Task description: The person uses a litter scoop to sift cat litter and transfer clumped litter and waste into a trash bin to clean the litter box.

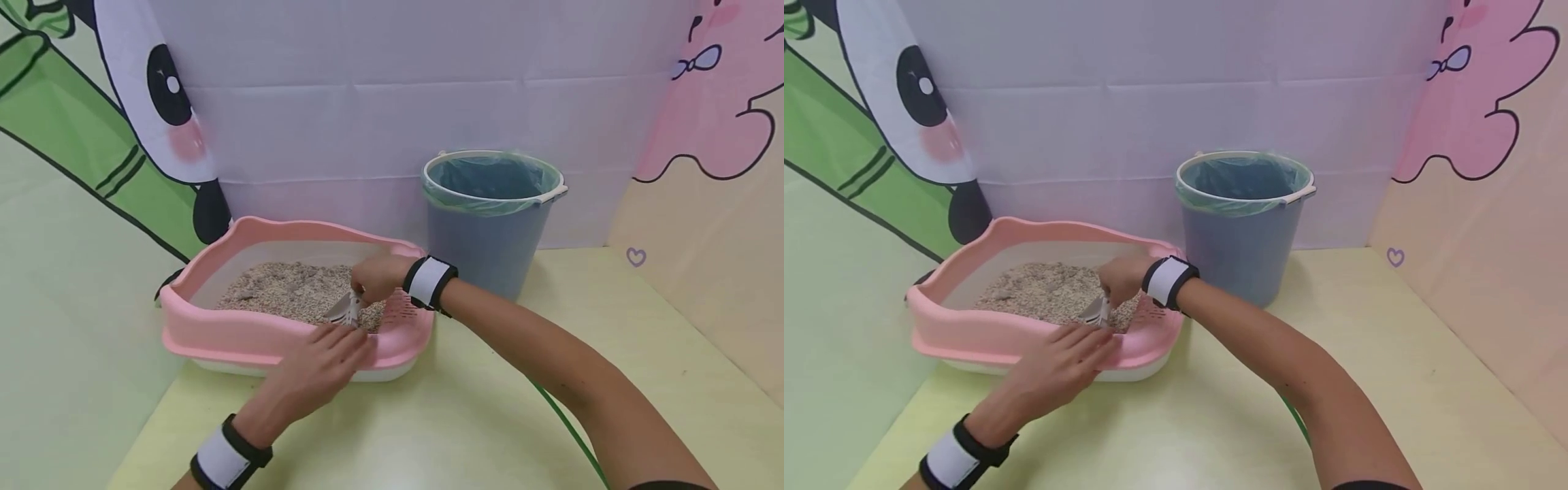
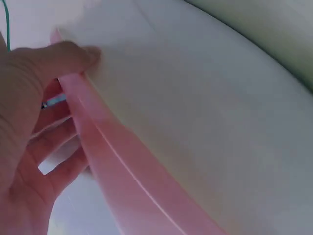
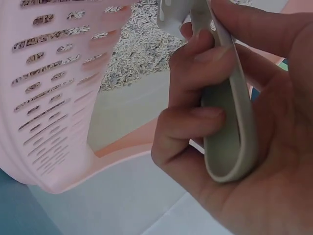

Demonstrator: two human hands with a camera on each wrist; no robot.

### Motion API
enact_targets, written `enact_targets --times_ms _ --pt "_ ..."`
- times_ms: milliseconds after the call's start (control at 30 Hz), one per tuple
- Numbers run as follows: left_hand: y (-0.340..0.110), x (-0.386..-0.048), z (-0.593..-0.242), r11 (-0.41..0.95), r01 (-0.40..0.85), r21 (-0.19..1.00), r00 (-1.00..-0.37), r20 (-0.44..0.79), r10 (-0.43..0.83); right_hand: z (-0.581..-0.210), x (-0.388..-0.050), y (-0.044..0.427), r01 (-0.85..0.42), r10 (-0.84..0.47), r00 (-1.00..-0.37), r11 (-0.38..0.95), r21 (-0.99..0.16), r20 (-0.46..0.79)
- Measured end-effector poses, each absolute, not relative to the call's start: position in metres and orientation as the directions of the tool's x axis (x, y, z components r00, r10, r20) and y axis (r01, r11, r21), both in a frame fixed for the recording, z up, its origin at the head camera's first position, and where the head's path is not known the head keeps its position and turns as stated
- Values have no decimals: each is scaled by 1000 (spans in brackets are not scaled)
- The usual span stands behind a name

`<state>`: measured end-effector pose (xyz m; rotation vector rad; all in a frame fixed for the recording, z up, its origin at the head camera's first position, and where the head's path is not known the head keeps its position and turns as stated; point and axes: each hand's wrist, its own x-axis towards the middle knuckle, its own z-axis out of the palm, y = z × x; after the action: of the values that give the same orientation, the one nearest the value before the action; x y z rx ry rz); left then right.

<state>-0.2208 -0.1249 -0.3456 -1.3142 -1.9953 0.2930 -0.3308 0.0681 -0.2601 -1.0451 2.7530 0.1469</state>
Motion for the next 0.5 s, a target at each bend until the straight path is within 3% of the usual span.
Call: enact_targets --times_ms 100,233,500 --pt "-90 -216 -347 404 647 -647 -183 382 906 -260 -329 70 -654 -642 -738 757 -16 -210" --pt "-68 -216 -344 392 595 -701 -167 369 914 -262 -326 70 -649 -647 -737 758 -65 -196" --pt "-65 -219 -352 422 620 -661 -165 416 894 -267 -332 62 -659 -658 -723 748 -75 -211"
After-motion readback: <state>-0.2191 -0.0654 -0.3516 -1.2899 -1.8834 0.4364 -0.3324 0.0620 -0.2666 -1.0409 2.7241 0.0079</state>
